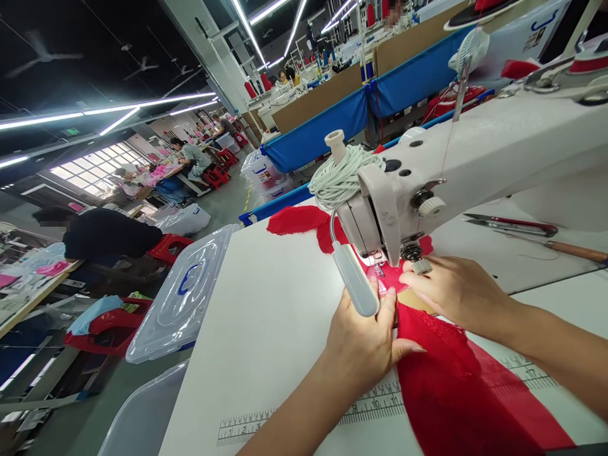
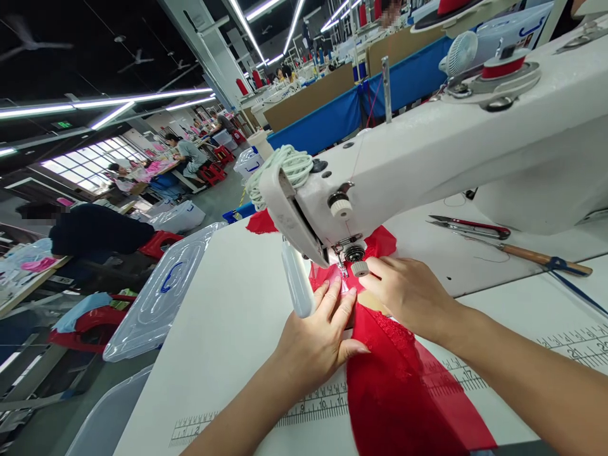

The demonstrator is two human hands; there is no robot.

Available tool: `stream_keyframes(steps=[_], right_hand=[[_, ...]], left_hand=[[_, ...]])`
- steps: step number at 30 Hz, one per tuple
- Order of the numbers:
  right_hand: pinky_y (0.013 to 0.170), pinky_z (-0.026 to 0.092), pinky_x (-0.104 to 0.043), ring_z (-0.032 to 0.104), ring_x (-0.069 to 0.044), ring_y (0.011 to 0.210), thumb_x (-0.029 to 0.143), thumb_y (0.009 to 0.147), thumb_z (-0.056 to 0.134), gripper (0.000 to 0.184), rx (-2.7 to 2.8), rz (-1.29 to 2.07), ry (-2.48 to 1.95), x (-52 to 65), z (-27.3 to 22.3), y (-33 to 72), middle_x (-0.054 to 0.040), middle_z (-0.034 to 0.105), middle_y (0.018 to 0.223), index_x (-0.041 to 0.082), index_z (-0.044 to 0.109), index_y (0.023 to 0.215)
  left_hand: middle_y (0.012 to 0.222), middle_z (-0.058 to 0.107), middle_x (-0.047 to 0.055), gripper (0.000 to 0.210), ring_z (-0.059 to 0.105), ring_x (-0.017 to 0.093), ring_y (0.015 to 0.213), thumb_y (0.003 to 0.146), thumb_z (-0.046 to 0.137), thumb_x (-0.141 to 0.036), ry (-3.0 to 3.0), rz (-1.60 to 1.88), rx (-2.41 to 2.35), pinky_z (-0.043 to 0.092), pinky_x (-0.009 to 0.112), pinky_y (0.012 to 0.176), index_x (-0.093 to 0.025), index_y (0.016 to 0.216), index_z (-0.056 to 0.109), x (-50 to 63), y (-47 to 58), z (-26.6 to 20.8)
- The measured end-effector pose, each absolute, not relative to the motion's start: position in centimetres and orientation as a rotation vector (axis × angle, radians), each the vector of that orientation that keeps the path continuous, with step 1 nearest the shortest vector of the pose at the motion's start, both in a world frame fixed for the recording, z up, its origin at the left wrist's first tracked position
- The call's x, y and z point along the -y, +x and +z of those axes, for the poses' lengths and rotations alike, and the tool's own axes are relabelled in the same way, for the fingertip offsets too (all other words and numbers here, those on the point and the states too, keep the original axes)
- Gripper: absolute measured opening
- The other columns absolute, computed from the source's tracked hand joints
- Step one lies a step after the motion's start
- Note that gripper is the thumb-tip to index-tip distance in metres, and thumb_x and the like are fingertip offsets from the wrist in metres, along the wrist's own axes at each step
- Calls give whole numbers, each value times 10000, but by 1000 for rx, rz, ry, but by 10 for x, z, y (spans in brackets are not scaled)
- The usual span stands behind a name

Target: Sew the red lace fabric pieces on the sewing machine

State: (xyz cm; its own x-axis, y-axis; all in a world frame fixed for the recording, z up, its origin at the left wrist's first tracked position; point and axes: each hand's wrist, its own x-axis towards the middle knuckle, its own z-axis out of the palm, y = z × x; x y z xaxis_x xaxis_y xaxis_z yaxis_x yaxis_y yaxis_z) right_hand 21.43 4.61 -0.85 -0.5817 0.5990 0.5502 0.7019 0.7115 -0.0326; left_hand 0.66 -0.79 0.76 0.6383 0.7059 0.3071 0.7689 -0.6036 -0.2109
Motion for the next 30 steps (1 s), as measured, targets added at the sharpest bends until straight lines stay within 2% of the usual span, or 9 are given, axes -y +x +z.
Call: stream_keyframes(steps=[9, 17, 19, 22, 26, 28, 30], right_hand=[[479, 175, -266, 418, -131, 561, 50, 822, 428, 223, 2403, -248, -1065, -49, -14, 216, -13, 543, 696, 195, 551, 706], [450, 149, -269, 309, -126, 486, 210, 914, 426, 288, 2376, -277, -1101, -51, -8, 213, 16, 406, 593, 208, 539, 650], [458, 181, -269, 367, -132, 515, 201, 916, 444, 267, 2335, -284, -1117, -49, -9, 212, 7, 474, 627, 210, 577, 686], [525, 281, -284, 495, -164, 646, 102, 905, 458, 238, 2309, -301, -1017, -48, -9, 212, -39, 620, 754, 197, 652, 804], [657, 376, -319, 560, -200, 751, 42, 881, 429, 290, 2360, -146, -782, -46, -6, 213, -69, 694, 808, 172, 689, 885], [680, 389, -323, 592, -197, 784, 45, 872, 415, 316, 2385, -56, -725, -46, -7, 213, -76, 722, 872, 172, 700, 927], [677, 390, -324, 610, -193, 790, 45, 862, 410, 333, 2380, -43, -729, -45, -9, 213, -76, 738, 923, 175, 707, 938]], left_hand=[[1293, 609, 251, 819, 604, 368, 1182, 932, 246, -724, -2528, -221, 1227, 537, 505, 910, -108, 1351, 585, 6, 3, 0], [1305, 615, 221, 795, 595, 382, 1184, 919, 322, -731, -2467, -178, 1234, 487, 586, 967, -139, 1400, 545, 6, 3, -2], [1323, 606, 208, 802, 581, 375, 1202, 918, 298, -741, -2476, -243, 1258, 460, 596, 1006, -143, 1380, 565, 5, 4, -2], [1318, 606, 206, 845, 553, 366, 1234, 919, 242, -756, -2509, -383, 1264, 473, 559, 1013, -114, 1343, 591, 4, 5, 0], [1280, 616, 230, 918, 633, 325, 1105, 912, 231, -776, -2600, -394, 1275, 585, 434, 830, -42, 1377, 530, 4, 7, 0], [1239, 635, 236, 906, 665, 308, 1027, 929, 230, -756, -2628, -354, 1296, 601, 396, 729, -26, 1388, 508, 6, 8, -1], [1221, 641, 239, 886, 667, 310, 1016, 942, 237, -738, -2637, -343, 1301, 600, 382, 695, -16, 1368, 523, 8, 8, 0]])
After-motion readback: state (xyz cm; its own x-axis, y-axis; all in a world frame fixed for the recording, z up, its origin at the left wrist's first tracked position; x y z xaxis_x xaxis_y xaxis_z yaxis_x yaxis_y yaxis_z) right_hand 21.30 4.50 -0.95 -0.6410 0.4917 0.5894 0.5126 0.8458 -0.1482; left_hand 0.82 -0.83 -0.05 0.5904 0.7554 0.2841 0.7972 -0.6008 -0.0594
